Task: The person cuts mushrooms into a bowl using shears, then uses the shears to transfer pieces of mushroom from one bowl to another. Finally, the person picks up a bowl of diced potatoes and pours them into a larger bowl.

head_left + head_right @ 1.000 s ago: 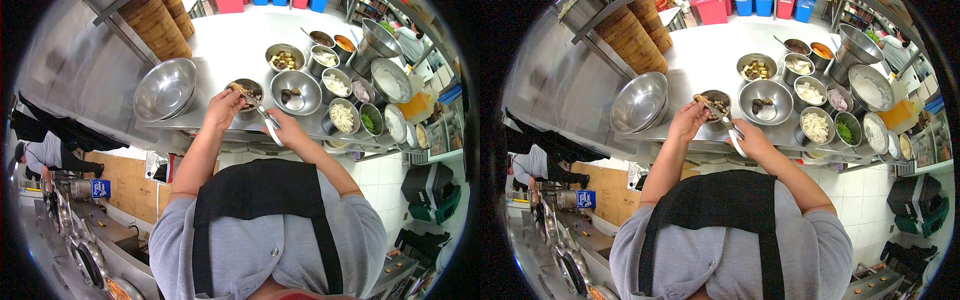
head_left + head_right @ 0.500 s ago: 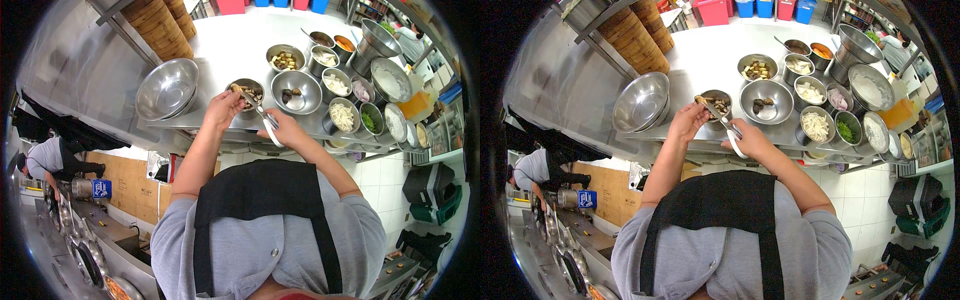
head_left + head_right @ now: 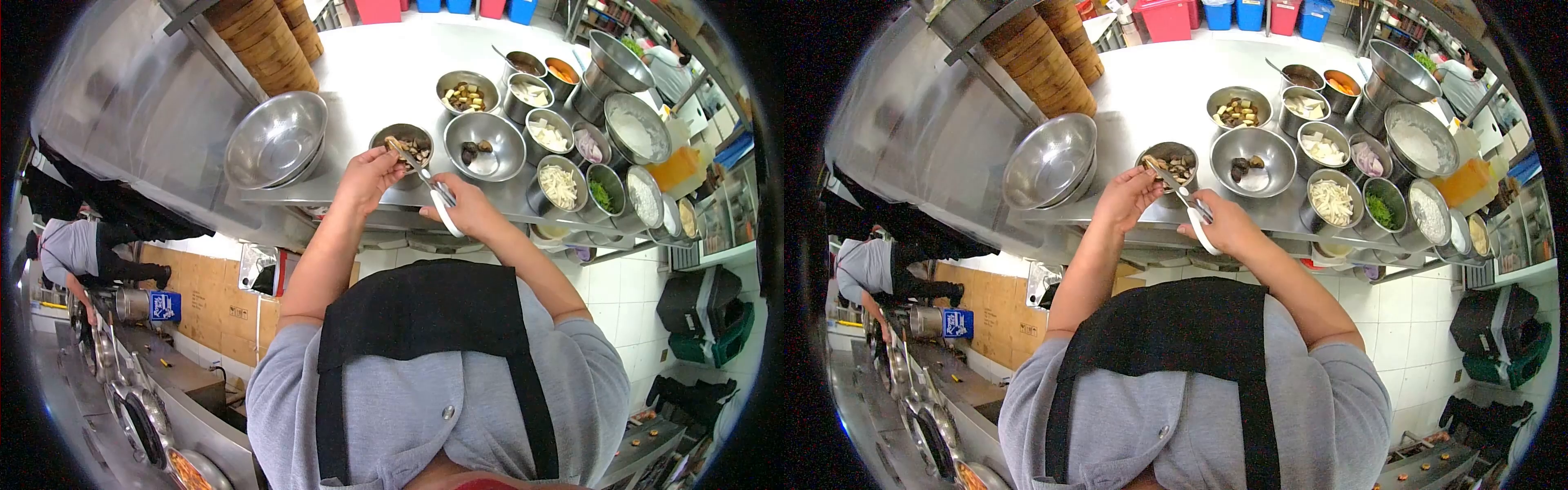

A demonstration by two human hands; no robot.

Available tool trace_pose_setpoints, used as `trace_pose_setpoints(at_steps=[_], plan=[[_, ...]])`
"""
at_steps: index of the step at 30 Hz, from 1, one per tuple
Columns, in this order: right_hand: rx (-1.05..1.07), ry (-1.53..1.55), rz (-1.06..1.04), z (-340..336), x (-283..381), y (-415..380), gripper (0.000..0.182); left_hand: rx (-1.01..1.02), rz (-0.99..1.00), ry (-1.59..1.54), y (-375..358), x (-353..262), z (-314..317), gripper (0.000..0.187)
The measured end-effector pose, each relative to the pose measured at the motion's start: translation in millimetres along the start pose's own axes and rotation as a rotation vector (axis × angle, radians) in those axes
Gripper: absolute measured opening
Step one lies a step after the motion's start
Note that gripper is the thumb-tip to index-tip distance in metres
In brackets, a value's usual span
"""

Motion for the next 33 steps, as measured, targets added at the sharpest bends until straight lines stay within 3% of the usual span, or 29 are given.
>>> trace_pose_setpoints(at_steps=[28,33], plan=[[-0.055,0.041,-0.036,-0.9,-10.2,-4.8,0.061,0.046,-0.068,-0.012,-1.8,10.3,17.4,0.015],[-0.033,0.183,-0.041,-2.3,-23.8,4.1,0.055,0.041,-0.051,-0.007,7.9,10.6,7.3,0.013]])
Point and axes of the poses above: each hand's wrist, its own y-axis towards the middle knuckle, its own z-axis out of the palm, x = y × z, the point moved 8 cm from there along y, towards the middle knuckle, and after that the axes turned 15 degrees about x, right-handed, at the moved point
